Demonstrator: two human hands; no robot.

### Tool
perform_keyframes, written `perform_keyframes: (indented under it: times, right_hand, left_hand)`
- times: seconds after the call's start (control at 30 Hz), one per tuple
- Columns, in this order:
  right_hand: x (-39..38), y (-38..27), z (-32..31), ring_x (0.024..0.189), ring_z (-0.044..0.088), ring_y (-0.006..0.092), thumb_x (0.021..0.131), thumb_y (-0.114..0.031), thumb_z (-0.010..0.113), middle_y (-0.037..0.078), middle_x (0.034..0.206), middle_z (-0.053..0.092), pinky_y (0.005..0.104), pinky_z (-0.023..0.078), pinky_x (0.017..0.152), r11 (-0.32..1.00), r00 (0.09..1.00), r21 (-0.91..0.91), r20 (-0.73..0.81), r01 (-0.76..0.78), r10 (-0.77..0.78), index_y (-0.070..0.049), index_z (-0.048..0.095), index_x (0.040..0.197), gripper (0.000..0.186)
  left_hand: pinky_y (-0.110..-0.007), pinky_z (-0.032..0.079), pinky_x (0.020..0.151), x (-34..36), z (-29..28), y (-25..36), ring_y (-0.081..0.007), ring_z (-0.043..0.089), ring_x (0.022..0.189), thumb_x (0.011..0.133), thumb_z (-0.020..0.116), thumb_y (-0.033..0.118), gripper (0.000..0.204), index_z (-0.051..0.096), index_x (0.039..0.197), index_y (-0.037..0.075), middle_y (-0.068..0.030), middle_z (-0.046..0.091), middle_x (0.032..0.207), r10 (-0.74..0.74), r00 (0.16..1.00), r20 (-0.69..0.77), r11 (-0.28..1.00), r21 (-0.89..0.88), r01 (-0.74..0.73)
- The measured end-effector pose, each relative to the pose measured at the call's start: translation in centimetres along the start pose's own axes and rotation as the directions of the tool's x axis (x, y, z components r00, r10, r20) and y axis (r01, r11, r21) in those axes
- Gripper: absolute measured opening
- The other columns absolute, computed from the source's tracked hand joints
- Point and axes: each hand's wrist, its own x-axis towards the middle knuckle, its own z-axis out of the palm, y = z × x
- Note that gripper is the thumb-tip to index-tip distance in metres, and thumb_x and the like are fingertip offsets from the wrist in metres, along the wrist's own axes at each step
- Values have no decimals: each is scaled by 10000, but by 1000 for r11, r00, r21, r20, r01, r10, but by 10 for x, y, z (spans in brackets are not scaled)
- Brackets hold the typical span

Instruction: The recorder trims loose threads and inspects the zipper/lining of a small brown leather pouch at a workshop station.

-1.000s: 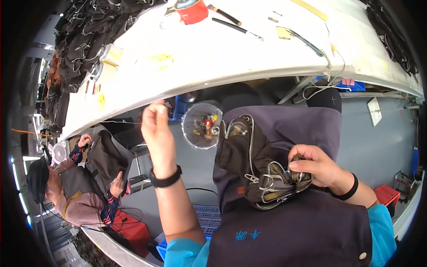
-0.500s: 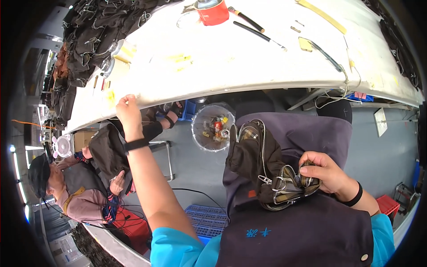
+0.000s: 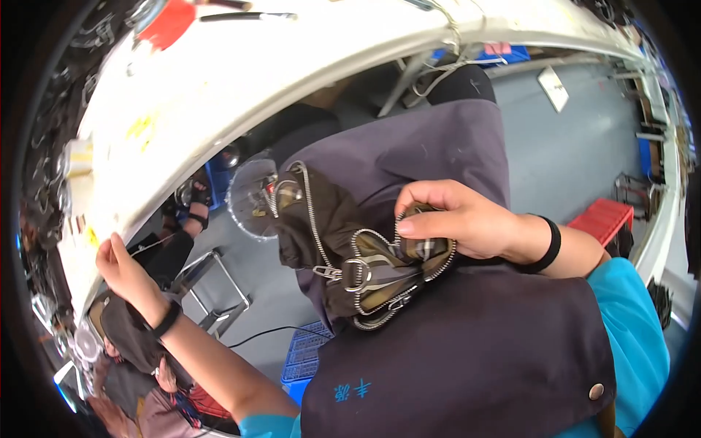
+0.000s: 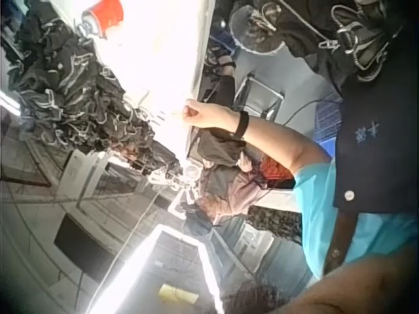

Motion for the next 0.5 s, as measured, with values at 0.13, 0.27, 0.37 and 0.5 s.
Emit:
perform_keyframes:
  times: [0.13, 0.27, 0.37, 0.5]
  right_hand:
    - [-5, 1, 3, 813, 617, 80, 926, -91, 643, 32, 901, 643, 229, 492, 703, 998, 998, 4, -14, 65, -65, -19, 561, 1009, 137]
    - [-14, -1, 11, 726, 580, 108, 859, -36, 705, 41, 866, 635, 256, 456, 640, 530, 740, -647, 79, 548, -668, -31, 611, 939, 124]
    - [-13, -12, 26, 673, 579, 169, 794, -25, 748, 61, 786, 618, 294, 452, 589, 83, 517, -785, 321, 614, -793, -29, 658, 885, 128]
    - [-10, 5, 37, 533, 495, 207, 615, -8, 731, 54, 675, 544, 313, 377, 458, -337, 184, -693, 562, 638, -806, -22, 696, 865, 253]
  left_hand:
    - [-300, 433, 768, -115, 8, 123, -184, 531, 805, 966, 569, 138, 112, 532, 919, 44, -71, 527, 864, 192, 946, 259, 765, -643, 21]
    - [-387, 481, 622, -195, 24, 230, -258, 584, 706, 863, 639, 20, 96, 569, 928, 31, -126, 558, 849, 649, 561, 514, 610, -792, 20]
    - [-398, 486, 580, -217, 33, 247, -346, 563, 651, 800, 641, -15, 91, 575, 860, -29, -183, 523, 796, 569, 407, 714, 822, -504, -265]
    - [-430, 465, 575, -239, 45, 229, -356, 561, 643, 756, 615, -42, 53, 566, 776, -43, -191, 529, 783, 607, 382, 697, 794, -510, -330]
